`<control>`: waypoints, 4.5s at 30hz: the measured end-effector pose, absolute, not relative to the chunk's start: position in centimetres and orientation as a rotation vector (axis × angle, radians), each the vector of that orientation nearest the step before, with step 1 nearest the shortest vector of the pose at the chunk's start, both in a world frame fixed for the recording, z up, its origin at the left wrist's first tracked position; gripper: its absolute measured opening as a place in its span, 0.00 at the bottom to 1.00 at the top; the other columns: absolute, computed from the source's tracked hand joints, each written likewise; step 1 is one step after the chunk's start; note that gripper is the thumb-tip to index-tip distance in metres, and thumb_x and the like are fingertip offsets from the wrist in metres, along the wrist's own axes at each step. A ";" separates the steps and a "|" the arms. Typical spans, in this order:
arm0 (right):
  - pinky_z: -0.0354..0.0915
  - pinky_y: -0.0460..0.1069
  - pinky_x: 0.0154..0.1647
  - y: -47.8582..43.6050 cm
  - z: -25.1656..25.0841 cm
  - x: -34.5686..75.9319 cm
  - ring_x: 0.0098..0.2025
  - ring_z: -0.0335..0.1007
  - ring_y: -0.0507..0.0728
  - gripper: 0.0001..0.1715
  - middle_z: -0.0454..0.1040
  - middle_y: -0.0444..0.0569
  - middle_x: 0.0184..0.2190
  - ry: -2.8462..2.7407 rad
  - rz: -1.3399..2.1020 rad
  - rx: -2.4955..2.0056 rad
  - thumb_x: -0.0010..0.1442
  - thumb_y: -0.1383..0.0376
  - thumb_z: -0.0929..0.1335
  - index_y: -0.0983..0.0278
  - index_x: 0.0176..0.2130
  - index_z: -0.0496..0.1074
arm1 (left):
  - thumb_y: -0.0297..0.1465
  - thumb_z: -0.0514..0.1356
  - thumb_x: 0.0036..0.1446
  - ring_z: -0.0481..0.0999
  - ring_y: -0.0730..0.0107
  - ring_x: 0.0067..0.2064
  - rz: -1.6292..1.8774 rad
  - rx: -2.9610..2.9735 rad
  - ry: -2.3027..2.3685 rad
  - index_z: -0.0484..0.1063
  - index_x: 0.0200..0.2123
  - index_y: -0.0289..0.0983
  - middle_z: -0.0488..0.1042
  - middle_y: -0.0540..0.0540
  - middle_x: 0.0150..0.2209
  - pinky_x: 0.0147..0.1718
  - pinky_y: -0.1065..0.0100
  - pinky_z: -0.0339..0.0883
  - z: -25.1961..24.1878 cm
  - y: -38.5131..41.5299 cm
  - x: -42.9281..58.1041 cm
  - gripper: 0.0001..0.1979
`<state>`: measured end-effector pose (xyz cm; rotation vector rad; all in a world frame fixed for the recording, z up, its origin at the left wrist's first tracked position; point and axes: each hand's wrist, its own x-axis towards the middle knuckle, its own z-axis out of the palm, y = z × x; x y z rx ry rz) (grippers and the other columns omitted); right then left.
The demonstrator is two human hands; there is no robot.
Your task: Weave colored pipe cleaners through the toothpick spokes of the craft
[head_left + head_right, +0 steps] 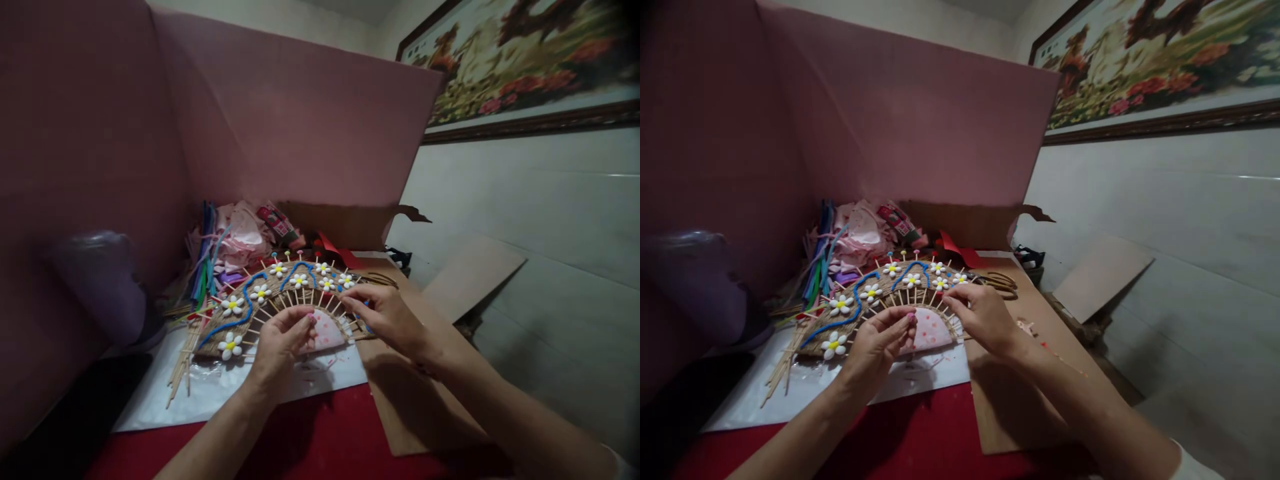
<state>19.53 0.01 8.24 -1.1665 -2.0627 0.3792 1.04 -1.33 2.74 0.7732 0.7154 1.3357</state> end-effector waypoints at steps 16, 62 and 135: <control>0.65 0.45 0.34 -1.7 3.2 15.8 0.32 0.70 0.51 0.08 0.74 0.46 0.29 -1.773 0.888 -1.016 0.60 0.64 0.64 0.66 0.32 0.68 | 0.31 0.66 0.45 0.69 0.76 0.23 1.234 1.053 0.731 0.75 0.30 0.32 0.74 0.47 0.26 0.21 0.74 0.65 2.2 -1.6 1.3 0.09; 0.55 0.47 0.31 -1.4 1.2 18.5 0.31 0.62 0.52 0.12 0.68 0.46 0.30 -2.516 0.324 -1.006 0.68 0.65 0.53 0.63 0.34 0.59 | 0.36 0.41 0.63 0.56 0.72 0.27 0.534 2.207 1.137 0.57 0.29 0.39 0.65 0.51 0.27 0.26 0.69 0.49 1.3 -1.8 0.1 0.13; 0.47 0.42 0.18 -1.5 1.5 17.1 0.19 0.51 0.45 0.17 0.60 0.40 0.20 -1.263 1.949 -0.561 0.58 0.54 0.65 0.65 0.29 0.62 | 0.35 0.54 0.58 0.69 0.74 0.28 1.159 1.694 0.948 0.66 0.31 0.35 0.70 0.48 0.27 0.26 0.73 0.64 1.8 -2.4 1.2 0.09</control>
